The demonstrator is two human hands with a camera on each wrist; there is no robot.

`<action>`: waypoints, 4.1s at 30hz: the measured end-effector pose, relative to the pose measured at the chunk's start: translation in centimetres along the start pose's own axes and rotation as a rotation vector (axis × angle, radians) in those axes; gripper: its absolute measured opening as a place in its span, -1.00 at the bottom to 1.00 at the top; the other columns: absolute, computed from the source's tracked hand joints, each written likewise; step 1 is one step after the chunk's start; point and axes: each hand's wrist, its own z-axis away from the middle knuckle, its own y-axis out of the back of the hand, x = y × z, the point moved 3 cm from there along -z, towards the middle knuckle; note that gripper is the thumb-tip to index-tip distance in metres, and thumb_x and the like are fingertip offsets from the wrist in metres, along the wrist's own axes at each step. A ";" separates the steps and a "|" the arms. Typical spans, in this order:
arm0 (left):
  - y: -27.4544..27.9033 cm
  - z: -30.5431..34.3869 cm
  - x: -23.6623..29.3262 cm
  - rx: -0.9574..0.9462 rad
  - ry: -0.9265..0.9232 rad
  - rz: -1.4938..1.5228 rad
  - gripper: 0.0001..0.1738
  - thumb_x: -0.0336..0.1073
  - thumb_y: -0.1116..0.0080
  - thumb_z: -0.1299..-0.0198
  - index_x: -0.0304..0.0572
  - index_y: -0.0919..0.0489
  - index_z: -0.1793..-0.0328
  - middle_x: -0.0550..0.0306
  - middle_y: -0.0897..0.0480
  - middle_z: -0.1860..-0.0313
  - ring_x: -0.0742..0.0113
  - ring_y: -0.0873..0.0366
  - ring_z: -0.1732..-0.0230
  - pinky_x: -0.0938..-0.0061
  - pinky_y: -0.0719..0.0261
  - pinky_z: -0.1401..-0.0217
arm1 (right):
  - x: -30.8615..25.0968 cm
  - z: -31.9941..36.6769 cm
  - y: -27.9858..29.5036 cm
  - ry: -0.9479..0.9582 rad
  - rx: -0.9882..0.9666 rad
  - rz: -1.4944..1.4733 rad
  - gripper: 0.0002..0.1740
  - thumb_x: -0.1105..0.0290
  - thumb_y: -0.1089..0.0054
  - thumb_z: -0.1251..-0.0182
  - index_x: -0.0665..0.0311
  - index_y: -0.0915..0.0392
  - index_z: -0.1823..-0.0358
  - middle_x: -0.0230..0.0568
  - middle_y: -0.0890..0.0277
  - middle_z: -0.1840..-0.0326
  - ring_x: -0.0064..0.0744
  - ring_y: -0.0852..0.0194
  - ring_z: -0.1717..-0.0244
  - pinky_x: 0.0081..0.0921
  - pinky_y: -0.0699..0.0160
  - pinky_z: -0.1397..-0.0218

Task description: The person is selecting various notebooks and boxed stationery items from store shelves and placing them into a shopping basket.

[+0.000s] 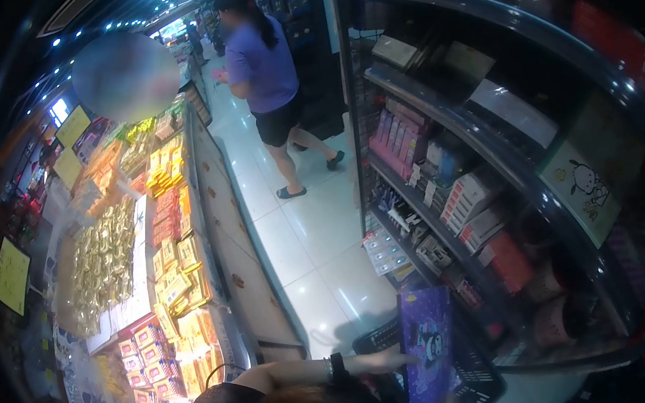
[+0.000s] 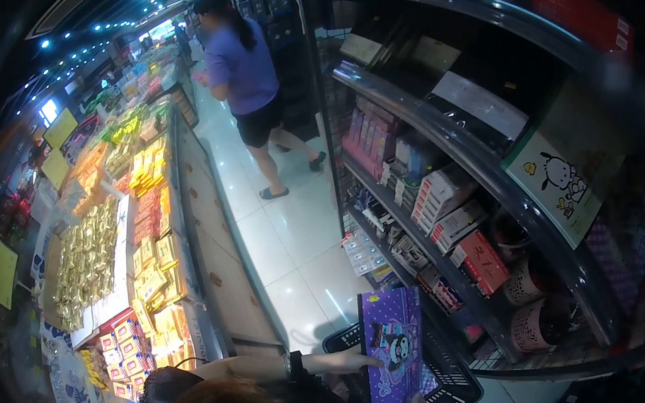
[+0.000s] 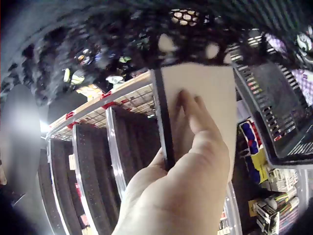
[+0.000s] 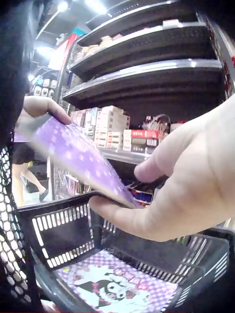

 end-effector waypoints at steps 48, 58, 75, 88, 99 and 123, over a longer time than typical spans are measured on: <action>16.5 -18.3 -23.7 -0.178 0.314 -1.608 -0.44 0.17 -0.04 -0.04 -0.08 -0.54 0.00 -0.11 -0.52 -0.02 0.03 -0.40 -0.16 0.30 -0.33 -0.22 | 13.4 -19.1 19.5 -0.002 0.527 0.583 -0.42 0.55 -0.08 -0.07 0.27 -0.27 -0.21 -0.16 -0.50 0.08 -0.43 -0.46 0.15 -0.50 -0.44 0.13; 14.4 -16.6 -18.5 -0.114 0.562 -1.103 -0.51 0.04 -0.13 -0.05 -0.02 -0.54 -0.05 0.02 -0.58 0.05 0.11 -0.53 0.03 0.36 -0.47 0.01 | 17.6 -18.7 20.2 0.288 0.741 0.847 -0.29 0.49 -0.24 0.07 0.33 -0.18 -0.19 -0.05 -0.52 0.18 -0.31 -0.52 0.17 -0.42 -0.50 0.12; 12.6 -8.4 -5.8 0.210 0.103 -0.410 -0.69 -0.39 -0.05 -0.16 -0.35 -0.43 -0.03 0.11 -0.58 0.40 0.48 -0.52 0.44 0.67 -0.44 0.48 | -19.5 2.7 -3.9 1.332 0.399 1.241 -0.74 0.57 -0.08 -0.06 0.32 -0.47 0.15 0.00 -0.44 0.08 0.00 -0.38 -0.01 -0.24 -0.34 -0.09; 15.2 2.5 -4.0 0.513 -0.047 -0.487 -0.68 -0.31 -0.08 -0.11 -0.25 -0.52 0.01 0.10 -0.62 0.29 0.38 -0.57 0.32 0.52 -0.52 0.21 | -49.2 -5.9 -12.0 1.259 0.411 1.821 -0.49 0.12 0.17 -0.36 0.36 -0.32 -0.17 0.21 -0.36 -0.09 0.17 -0.27 -0.13 -0.23 -0.24 -0.19; 17.8 7.3 -5.6 0.683 -0.044 -0.493 -0.69 -0.32 -0.10 -0.05 -0.29 -0.53 0.07 0.03 -0.63 0.27 0.32 -0.59 0.24 0.51 -0.52 0.16 | -48.2 -3.7 -16.0 1.105 0.360 1.805 -0.26 0.03 -0.27 -0.02 0.37 -0.30 -0.15 0.17 -0.31 -0.12 0.03 -0.28 -0.17 -0.25 -0.26 -0.18; 17.6 3.3 -3.0 0.428 -0.080 -0.672 -0.66 -0.28 -0.07 -0.15 -0.20 -0.47 -0.06 0.06 -0.63 0.27 0.33 -0.60 0.23 0.47 -0.52 0.15 | -47.8 -2.9 -13.0 1.587 1.080 1.914 -0.67 0.53 0.16 -0.25 0.35 -0.36 -0.06 0.10 -0.50 0.22 0.02 -0.51 0.25 -0.23 -0.50 0.24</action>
